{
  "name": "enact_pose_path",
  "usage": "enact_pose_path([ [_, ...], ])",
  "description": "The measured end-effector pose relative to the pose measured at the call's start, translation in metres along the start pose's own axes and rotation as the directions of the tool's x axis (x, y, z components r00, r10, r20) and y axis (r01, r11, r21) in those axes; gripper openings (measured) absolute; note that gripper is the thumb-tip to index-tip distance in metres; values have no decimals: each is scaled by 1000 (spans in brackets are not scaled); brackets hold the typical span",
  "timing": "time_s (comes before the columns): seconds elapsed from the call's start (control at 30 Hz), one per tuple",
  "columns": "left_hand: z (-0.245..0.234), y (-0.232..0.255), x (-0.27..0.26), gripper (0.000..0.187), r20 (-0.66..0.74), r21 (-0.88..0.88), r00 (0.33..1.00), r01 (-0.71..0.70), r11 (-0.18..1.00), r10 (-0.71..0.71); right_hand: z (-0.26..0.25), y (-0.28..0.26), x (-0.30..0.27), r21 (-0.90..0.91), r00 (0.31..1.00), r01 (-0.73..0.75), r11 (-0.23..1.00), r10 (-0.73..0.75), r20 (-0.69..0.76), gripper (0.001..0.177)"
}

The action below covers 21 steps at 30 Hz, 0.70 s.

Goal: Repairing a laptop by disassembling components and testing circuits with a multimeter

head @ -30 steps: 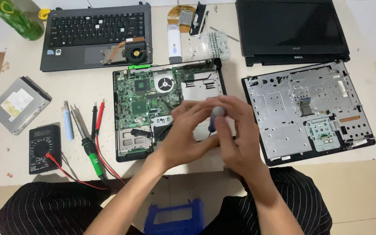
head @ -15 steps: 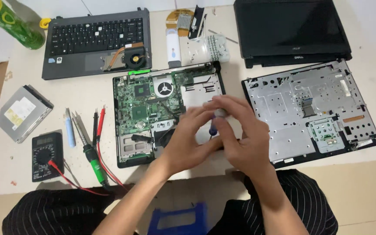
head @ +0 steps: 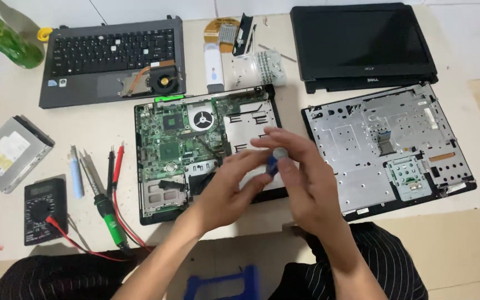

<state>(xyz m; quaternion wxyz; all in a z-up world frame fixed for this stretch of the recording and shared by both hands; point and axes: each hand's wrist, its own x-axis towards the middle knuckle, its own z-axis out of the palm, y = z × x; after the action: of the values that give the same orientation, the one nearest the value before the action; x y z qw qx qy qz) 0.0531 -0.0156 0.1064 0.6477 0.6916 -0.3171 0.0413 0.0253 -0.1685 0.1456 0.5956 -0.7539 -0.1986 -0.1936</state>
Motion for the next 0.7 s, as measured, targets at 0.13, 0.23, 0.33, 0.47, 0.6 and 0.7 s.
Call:
enact_pose_path([
  [0.13, -2, -2, -6, 10, 70, 281, 994, 56, 958, -79, -4, 0, -1, -110, 990, -25, 994, 40, 138, 23],
  [0.23, 4, 1, -5, 9, 5, 333, 998, 54, 941, -59, -3, 17, -8, -202, 995, 73, 977, -58, 82, 28],
  [0.33, 2, 5, -4, 22, 20, 310, 998, 53, 949, -62, -3, 7, -7, -204, 999, 30, 978, -20, 48, 32],
  [0.47, -10, 4, -5, 19, 149, 148, 984, 70, 986, -93, -2, -13, 1, -105, 982, -94, 990, 110, 156, 26],
  [0.6, -4, -8, -10, 14, -12, 302, 988, 151, 941, -155, -4, 4, -1, -133, 978, 118, 984, -92, 187, 23],
  [0.7, -1, -5, -4, 13, -70, 338, 998, 23, 941, 1, -1, 12, -1, -232, 986, 156, 960, -137, 95, 35],
])
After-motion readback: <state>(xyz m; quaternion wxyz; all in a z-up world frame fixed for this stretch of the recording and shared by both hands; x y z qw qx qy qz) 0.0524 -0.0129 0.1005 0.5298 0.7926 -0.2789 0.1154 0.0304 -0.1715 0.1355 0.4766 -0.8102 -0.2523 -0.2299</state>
